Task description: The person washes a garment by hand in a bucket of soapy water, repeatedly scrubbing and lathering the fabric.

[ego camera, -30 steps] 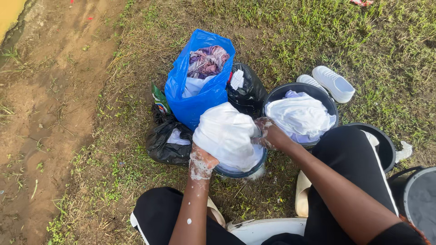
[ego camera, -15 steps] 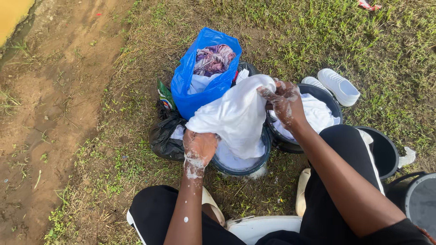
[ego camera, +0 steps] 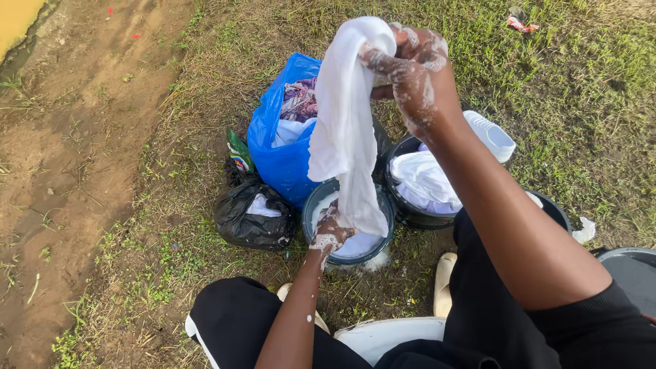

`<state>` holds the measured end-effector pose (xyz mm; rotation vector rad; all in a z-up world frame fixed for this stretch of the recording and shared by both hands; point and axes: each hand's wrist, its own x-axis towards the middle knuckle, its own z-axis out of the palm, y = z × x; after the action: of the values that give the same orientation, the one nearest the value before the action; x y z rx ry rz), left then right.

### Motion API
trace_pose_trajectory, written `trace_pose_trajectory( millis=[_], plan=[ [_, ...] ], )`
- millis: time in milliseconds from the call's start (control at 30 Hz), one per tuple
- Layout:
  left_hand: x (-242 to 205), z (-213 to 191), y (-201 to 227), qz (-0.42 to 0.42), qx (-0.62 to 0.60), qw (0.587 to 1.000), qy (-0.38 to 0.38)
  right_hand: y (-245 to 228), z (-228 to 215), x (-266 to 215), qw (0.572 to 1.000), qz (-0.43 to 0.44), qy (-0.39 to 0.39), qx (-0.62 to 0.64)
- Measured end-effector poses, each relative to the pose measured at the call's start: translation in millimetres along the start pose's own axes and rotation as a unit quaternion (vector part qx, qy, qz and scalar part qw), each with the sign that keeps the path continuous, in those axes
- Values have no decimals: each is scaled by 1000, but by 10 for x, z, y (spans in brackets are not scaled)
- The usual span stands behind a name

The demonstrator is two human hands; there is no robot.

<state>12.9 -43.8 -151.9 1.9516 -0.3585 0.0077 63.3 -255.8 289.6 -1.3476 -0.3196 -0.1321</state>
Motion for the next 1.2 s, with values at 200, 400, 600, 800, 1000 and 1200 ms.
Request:
trace_pose_trajectory(
  millis=[200,400,600,800,1000,1200],
  plan=[
    [22,-268,-47,-210,209,955,33,50,-92,249,998,-34,-46,-33],
    [52,-267,-334,-140,-470,864,112,1155,-455,82,978,164,-49,-120],
    [9,-311,-388,-27,-358,929,88,2568,-771,-562,778,118,-407,-464],
    [129,-631,363,-132,-370,910,133,3244,-679,-872,795,132,-371,-462],
    [455,-633,829,-185,-403,872,205,2886,-579,-742,886,318,-129,312],
    [670,-214,1009,-207,-375,880,203,2506,243,-1040,973,-60,3,-222]
  ],
)
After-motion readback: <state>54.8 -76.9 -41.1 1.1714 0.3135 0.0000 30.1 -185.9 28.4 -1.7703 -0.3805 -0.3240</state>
